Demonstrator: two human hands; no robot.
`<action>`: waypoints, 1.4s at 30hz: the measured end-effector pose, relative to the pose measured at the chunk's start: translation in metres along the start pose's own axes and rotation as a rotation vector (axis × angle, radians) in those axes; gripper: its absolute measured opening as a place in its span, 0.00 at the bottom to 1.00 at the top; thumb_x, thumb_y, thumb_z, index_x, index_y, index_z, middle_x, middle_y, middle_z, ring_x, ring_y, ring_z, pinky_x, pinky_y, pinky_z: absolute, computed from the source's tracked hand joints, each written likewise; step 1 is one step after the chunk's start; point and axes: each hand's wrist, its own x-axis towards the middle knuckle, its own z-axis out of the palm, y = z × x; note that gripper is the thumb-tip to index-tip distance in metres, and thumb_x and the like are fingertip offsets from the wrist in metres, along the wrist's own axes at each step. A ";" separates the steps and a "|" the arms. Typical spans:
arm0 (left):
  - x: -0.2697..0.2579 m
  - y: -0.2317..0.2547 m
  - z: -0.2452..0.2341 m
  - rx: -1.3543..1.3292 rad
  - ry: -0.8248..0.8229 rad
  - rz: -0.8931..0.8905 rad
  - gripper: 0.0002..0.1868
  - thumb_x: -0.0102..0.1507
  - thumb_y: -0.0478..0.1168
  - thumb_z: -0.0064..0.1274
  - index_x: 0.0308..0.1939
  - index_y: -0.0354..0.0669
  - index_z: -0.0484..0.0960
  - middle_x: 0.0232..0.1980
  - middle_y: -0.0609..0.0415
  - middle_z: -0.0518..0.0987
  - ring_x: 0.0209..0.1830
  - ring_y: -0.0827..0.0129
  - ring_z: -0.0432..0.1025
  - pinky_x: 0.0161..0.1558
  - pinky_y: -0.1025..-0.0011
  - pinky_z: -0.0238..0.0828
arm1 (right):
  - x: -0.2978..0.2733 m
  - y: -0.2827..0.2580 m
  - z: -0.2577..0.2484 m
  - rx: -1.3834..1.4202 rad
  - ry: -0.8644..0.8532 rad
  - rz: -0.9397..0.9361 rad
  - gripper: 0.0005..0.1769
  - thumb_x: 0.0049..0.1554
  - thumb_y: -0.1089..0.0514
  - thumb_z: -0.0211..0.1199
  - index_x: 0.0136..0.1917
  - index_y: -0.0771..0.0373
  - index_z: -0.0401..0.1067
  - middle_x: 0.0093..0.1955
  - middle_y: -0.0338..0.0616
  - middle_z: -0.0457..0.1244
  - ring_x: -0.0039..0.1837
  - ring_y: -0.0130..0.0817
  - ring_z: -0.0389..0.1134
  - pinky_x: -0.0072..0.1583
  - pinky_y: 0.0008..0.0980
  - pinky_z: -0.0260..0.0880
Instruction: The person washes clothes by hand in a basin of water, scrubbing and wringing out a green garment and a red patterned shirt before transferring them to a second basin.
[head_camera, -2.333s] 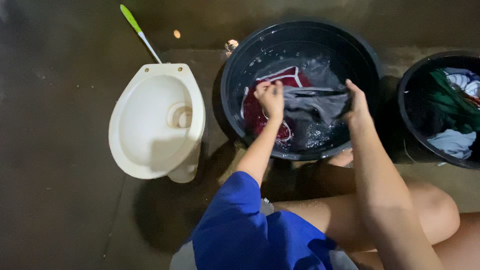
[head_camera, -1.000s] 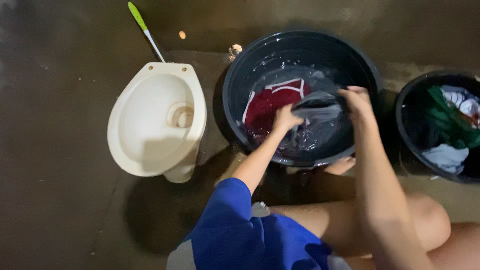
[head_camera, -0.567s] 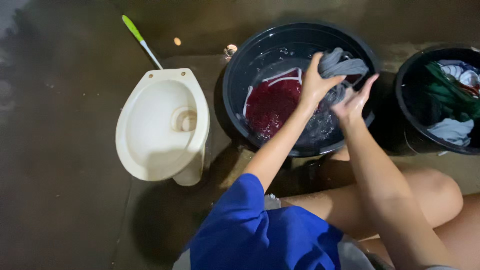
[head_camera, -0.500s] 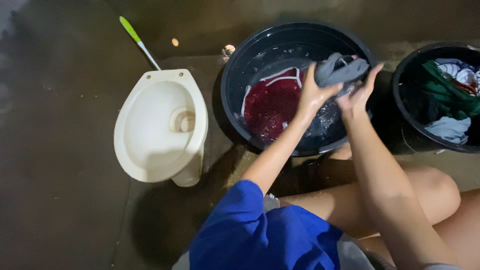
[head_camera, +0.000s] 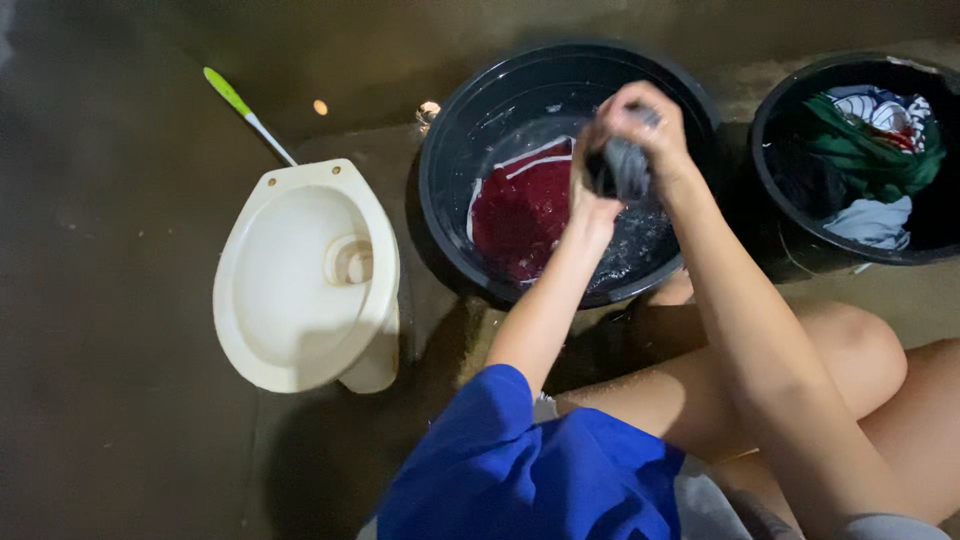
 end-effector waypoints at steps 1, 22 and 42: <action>-0.003 0.002 0.007 0.060 0.121 0.081 0.27 0.54 0.58 0.51 0.50 0.45 0.70 0.47 0.52 0.73 0.44 0.65 0.70 0.47 0.61 0.67 | 0.001 0.009 -0.004 0.237 0.122 -0.014 0.08 0.47 0.61 0.63 0.41 0.58 0.68 0.38 0.42 0.61 0.42 0.33 0.63 0.53 0.36 0.67; -0.026 0.019 0.023 1.771 -1.913 1.450 0.09 0.53 0.42 0.50 0.18 0.54 0.69 0.28 0.66 0.72 0.34 0.75 0.66 0.28 0.75 0.59 | 0.014 0.119 -0.097 -0.275 -0.132 0.879 0.07 0.46 0.66 0.53 0.41 0.62 0.67 0.37 0.41 0.62 0.41 0.30 0.61 0.46 0.29 0.62; 0.148 -0.156 0.068 1.089 -0.471 0.497 0.21 0.45 0.39 0.60 0.39 0.37 0.74 0.34 0.50 0.77 0.33 0.68 0.71 0.36 0.74 0.68 | -0.085 0.034 -0.291 0.419 1.043 0.033 0.12 0.45 0.52 0.60 0.43 0.56 0.66 0.49 0.43 0.61 0.54 0.42 0.63 0.57 0.52 0.66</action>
